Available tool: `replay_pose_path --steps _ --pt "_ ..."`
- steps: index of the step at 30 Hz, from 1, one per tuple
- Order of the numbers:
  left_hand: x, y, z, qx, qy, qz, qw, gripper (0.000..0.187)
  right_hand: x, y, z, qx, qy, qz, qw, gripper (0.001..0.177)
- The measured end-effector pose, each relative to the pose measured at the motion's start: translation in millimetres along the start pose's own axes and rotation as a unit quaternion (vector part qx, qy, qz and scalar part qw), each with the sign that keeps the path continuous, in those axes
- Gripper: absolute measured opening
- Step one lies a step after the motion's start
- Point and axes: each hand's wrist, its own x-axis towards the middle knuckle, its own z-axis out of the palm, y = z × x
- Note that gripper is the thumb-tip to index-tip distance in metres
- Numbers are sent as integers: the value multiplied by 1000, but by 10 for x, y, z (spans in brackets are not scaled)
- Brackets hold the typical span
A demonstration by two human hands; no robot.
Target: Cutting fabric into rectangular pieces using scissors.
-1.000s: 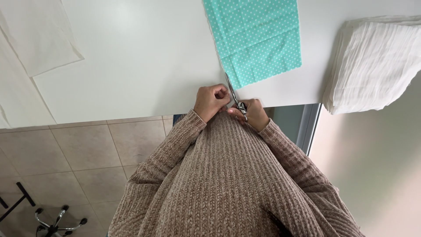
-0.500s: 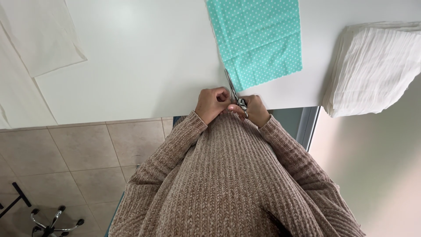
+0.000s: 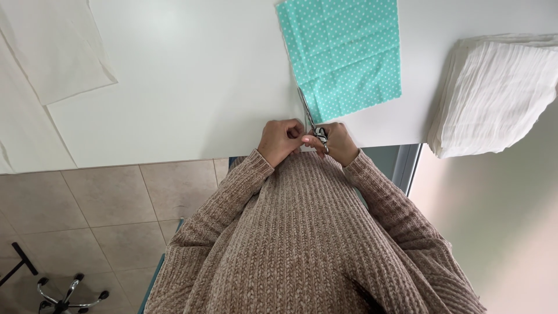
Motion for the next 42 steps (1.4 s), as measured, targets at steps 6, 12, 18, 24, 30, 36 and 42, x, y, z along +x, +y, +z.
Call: replay_pose_path --steps 6,12,18,24,30,36,42 --pt "26 -55 -15 54 -4 27 998 12 8 -88 -22 19 3 22 1000 25" --pt "-19 85 -71 104 -4 40 994 13 116 -76 -38 53 -1 20 998 24" --pt "-39 142 -89 135 -9 49 990 11 148 -8 -39 54 5 18 998 22" --pt "24 23 -101 185 -9 55 981 12 261 -61 -49 47 4 -2 999 26" --pt "-5 -15 -84 167 2 59 984 10 246 37 -31 61 6 -10 998 23" --pt "108 -153 -255 194 124 94 969 13 107 437 -167 114 15 -38 993 24" --pt "292 96 -375 377 239 325 834 21 -208 319 -365 135 168 -73 974 34"
